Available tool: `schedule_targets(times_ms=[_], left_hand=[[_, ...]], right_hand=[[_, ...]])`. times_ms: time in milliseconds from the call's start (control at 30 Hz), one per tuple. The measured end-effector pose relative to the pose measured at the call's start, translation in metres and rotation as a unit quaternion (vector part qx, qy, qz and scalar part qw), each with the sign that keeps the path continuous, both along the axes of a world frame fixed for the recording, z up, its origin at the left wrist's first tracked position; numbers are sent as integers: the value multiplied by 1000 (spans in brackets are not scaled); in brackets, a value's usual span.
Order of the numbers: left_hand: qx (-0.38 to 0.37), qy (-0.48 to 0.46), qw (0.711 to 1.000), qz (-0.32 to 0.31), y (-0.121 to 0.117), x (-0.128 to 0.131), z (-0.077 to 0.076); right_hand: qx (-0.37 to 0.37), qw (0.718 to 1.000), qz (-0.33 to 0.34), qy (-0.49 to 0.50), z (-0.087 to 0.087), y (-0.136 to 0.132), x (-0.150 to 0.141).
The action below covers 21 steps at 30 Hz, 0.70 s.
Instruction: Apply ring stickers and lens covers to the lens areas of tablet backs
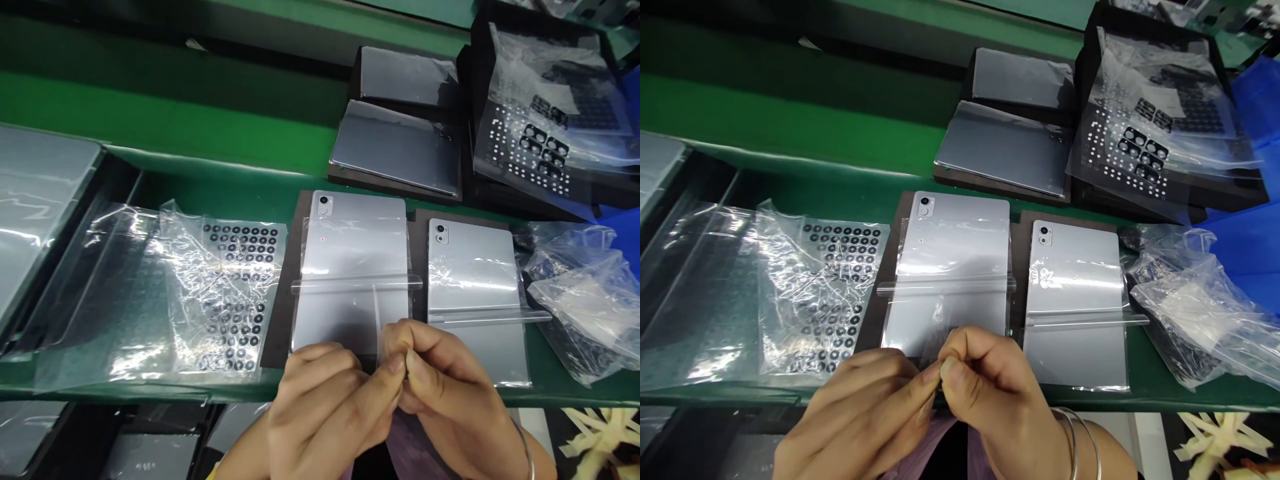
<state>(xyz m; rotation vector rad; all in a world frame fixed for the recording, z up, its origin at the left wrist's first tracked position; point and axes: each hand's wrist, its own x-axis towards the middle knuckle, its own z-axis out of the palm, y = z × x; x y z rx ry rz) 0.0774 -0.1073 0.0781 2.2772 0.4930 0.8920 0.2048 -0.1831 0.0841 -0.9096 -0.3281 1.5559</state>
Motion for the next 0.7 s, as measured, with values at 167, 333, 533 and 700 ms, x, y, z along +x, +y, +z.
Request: schedule_targets(times_ms=[167, 333, 533, 700], left_hand=[[-14, -2, 999, 31, -5, 0, 3], [-6, 7, 997, 77, -8, 2, 5], [27, -36, 986, 158, -13, 8, -1], [124, -25, 980, 152, -15, 7, -4]], right_hand=[[-21, 999, 17, -40, -2, -3, 0], [-22, 998, 11, -64, -3, -3, -1], [-37, 996, 36, -72, -5, -4, -1], [-41, 990, 72, -115, -5, -6, 2]])
